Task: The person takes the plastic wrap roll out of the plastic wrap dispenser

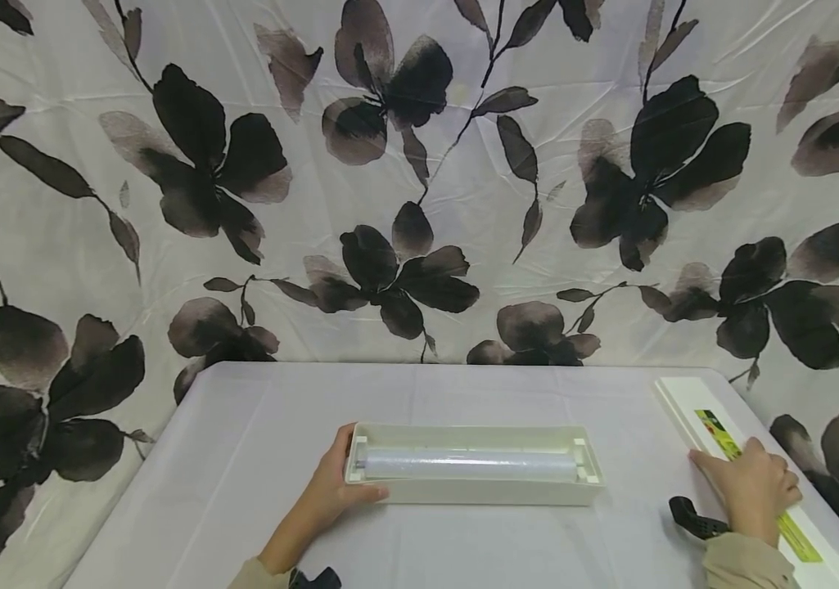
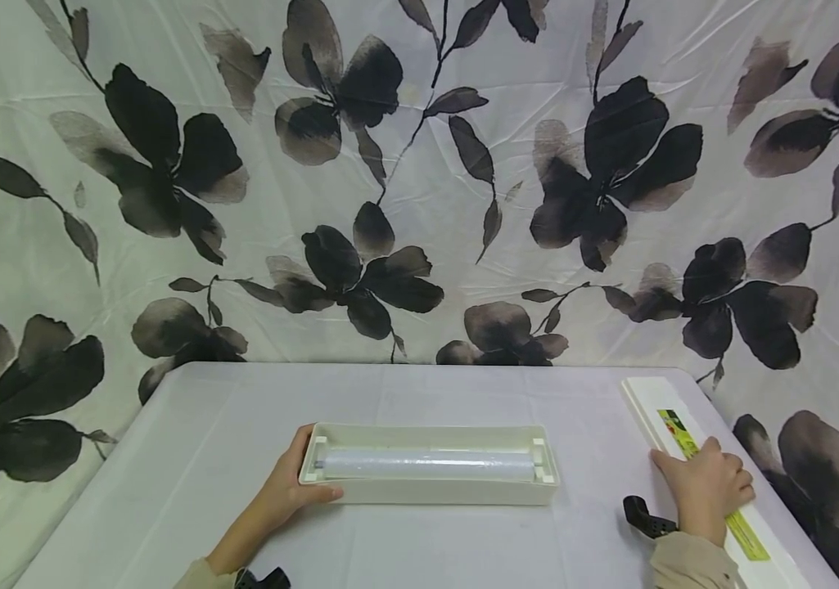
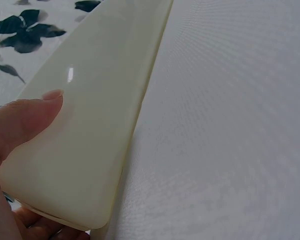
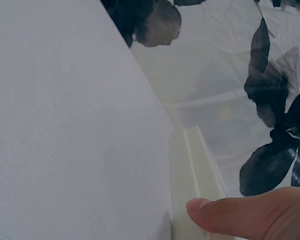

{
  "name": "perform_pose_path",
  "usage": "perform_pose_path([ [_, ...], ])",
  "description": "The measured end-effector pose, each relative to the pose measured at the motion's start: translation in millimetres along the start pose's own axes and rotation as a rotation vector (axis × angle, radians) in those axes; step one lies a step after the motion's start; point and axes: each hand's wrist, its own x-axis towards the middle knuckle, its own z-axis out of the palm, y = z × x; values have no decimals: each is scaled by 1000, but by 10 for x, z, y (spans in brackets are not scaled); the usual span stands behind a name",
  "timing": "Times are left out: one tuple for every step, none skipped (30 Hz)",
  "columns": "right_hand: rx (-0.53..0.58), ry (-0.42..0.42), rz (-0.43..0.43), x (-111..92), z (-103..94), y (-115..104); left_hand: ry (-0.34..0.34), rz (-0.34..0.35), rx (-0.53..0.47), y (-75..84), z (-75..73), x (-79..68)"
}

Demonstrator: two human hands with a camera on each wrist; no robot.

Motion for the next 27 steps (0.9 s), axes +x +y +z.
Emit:
perform_pose_path([
  [15, 4, -7, 8, -1, -6, 1, -4, -1, 7, -2, -1],
  [31, 4, -14, 12, -3, -11, 1, -7, 0, 10, -4, -1],
  [51, 1, -13, 17, -7, -25, 3, -9, 0, 12, -6, -1],
  [67, 1, -17, 19, -12, -36, 4, -7, 0, 11, -8, -1],
  [81, 2, -19, 20, -18, -49, 3, -5, 1, 9, -9, 0],
  [101, 2, -17, 21, -23, -64, 1, 1, 8, 3, -10, 2],
  [116, 7, -22, 15, -32, -84, 2, 2, 8, 6, -8, 4],
  [133, 10, -25, 11, -38, -100, 2, 3, 8, 8, -7, 5],
  [155, 17, -31, 7, -43, -116, 2, 2, 5, 11, -7, 6],
  [171, 23, -38, 2, -47, -129, 2, 1, 4, 11, -6, 7],
  [189, 30, -42, -2, -53, -143, 1, -2, 4, 8, -5, 9],
  [207, 37, -49, -6, -59, -158, 1, -3, 4, 8, -5, 10],
  [221, 42, -60, -13, -66, -174, 0, -4, 0, 11, -5, 10],
  [240, 44, -71, -18, -72, -191, 0, -3, -1, 9, -5, 11],
  [250, 46, -83, -26, -78, -209, 1, -1, -2, 7, -5, 12],
  [255, 43, -90, -33, -84, -228, 1, 1, 0, 6, -5, 12],
  [259, 41, -96, -41, -90, -248, 1, 5, 3, 3, -5, 12],
  [264, 38, -102, -48, -95, -271, 1, 6, 3, 2, -5, 13],
  [267, 36, -110, -54, -101, -294, 2, 7, 1, 4, -5, 12],
  [268, 34, -120, -60, -105, -321, 4, 6, -1, 4, -5, 12],
  [272, 33, -130, -63, -107, -344, 5, 0, -4, 5, -4, 10],
  [278, 36, -143, -68, -110, -370, 6, -4, -5, 7, -4, 8],
  [284, 42, -161, -74, -111, -392, 5, -9, -8, 8, -4, 7],
  [291, 51, -183, -81, -113, -414, 3, -10, -10, 6, -4, 7],
  [298, 62, -208, -89, -116, -434, 1, -9, -11, 8, -5, 6],
  [307, 65, -229, -100, -120, -457, -1, -9, -14, 9, -6, 5],
  [318, 73, -250, -112, -122, -473, -2, -10, -18, 10, -7, 3],
])
